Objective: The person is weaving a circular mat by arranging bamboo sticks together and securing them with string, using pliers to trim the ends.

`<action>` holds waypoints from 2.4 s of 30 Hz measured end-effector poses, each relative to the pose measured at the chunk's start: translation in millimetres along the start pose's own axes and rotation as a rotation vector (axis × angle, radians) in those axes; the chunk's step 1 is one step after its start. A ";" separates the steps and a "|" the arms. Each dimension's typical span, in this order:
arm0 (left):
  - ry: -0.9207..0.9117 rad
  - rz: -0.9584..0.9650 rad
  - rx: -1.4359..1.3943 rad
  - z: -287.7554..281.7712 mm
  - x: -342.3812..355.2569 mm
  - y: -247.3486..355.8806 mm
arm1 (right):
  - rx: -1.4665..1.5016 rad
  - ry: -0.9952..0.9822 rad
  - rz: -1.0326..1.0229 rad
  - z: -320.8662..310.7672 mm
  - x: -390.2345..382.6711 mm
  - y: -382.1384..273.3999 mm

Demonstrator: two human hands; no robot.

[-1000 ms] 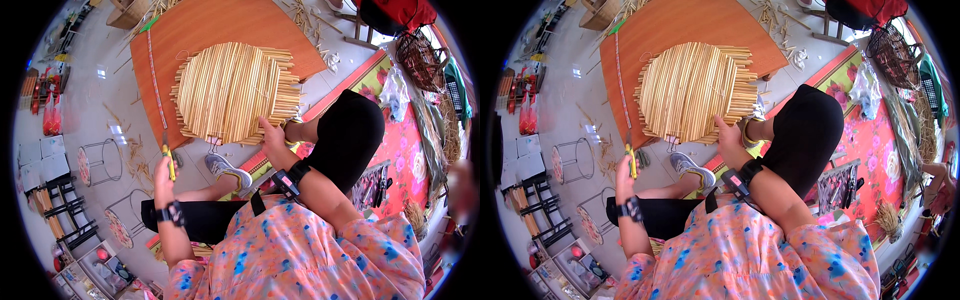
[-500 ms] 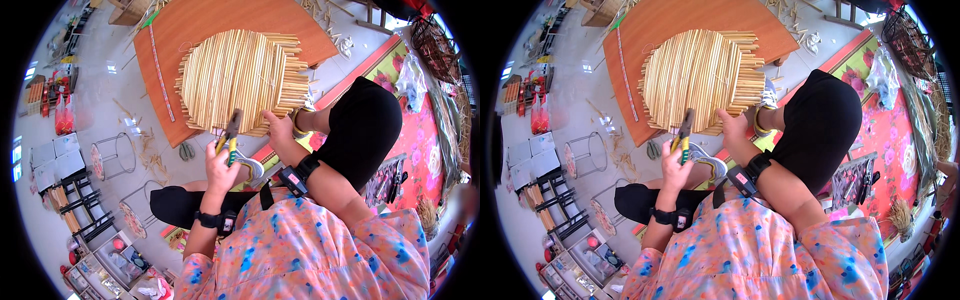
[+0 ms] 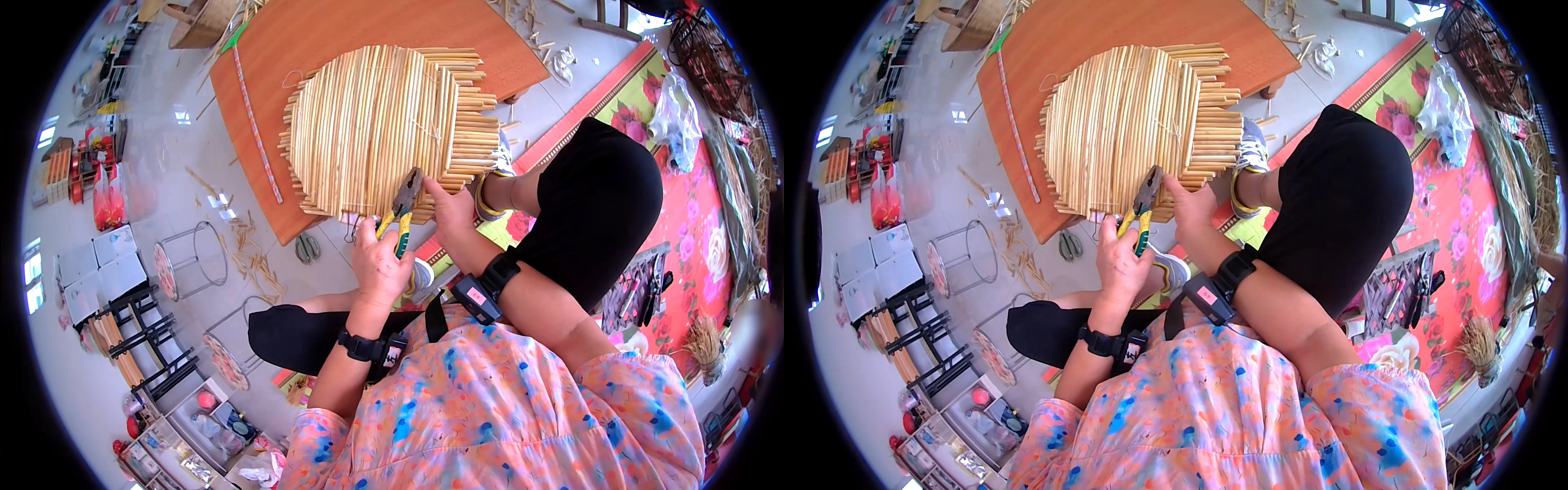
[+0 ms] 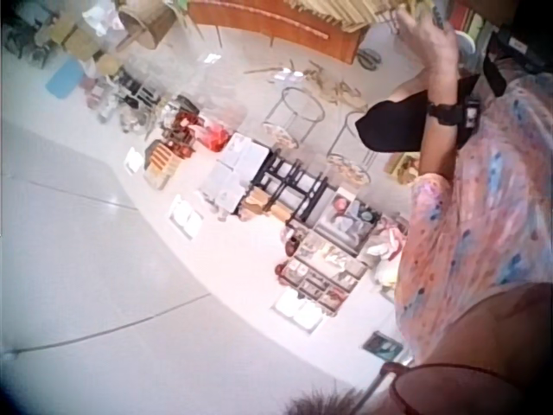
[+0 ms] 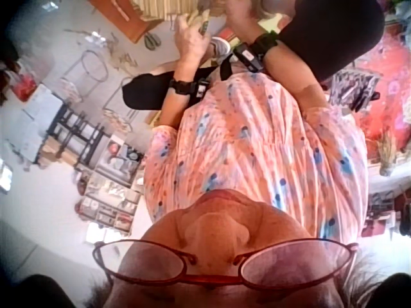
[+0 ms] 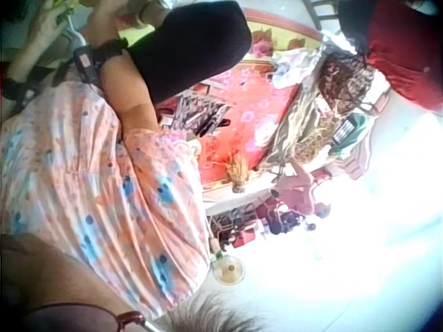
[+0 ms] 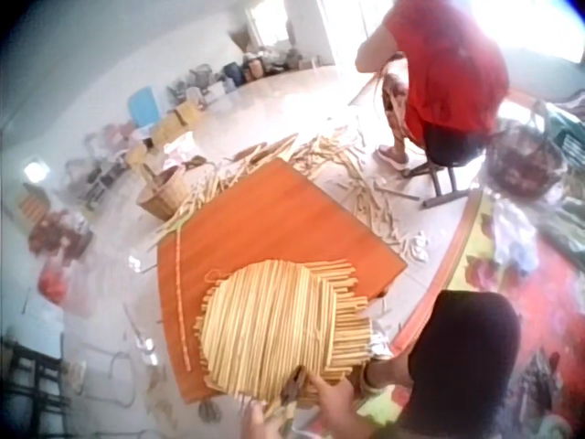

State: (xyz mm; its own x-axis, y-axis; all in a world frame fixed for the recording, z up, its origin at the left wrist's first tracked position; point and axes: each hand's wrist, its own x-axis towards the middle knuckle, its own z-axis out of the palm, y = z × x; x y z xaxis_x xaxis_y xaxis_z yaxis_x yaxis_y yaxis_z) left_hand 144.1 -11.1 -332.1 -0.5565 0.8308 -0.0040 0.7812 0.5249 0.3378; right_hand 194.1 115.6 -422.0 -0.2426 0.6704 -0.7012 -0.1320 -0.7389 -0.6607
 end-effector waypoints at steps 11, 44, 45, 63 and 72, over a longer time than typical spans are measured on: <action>-0.029 -0.086 -0.082 8.4 -3.8 7.9 | -0.074 0.045 -0.081 2.1 -1.7 -0.7; 0.307 -0.862 -0.810 -57.1 -13.1 -138.4 | -0.456 0.112 -0.090 -16.0 27.2 23.2; 0.323 -0.889 -0.597 -50.8 -10.7 -164.9 | -0.469 0.130 -0.077 -19.9 36.1 27.9; 0.410 -0.628 0.352 33.9 7.4 -242.8 | -0.461 0.153 -0.188 -18.8 27.1 27.7; 0.311 -0.738 0.311 20.2 18.2 -224.5 | -0.535 0.198 -0.128 -0.1 -12.6 -18.0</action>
State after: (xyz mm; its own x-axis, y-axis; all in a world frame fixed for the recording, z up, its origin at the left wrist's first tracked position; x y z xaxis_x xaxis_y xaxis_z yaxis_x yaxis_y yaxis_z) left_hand -35.7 -110.2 -427.0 -0.9695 0.1920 0.1524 0.2054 0.9756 0.0771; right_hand 199.7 120.5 -401.3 -0.0658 0.7897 -0.6100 0.3675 -0.5492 -0.7506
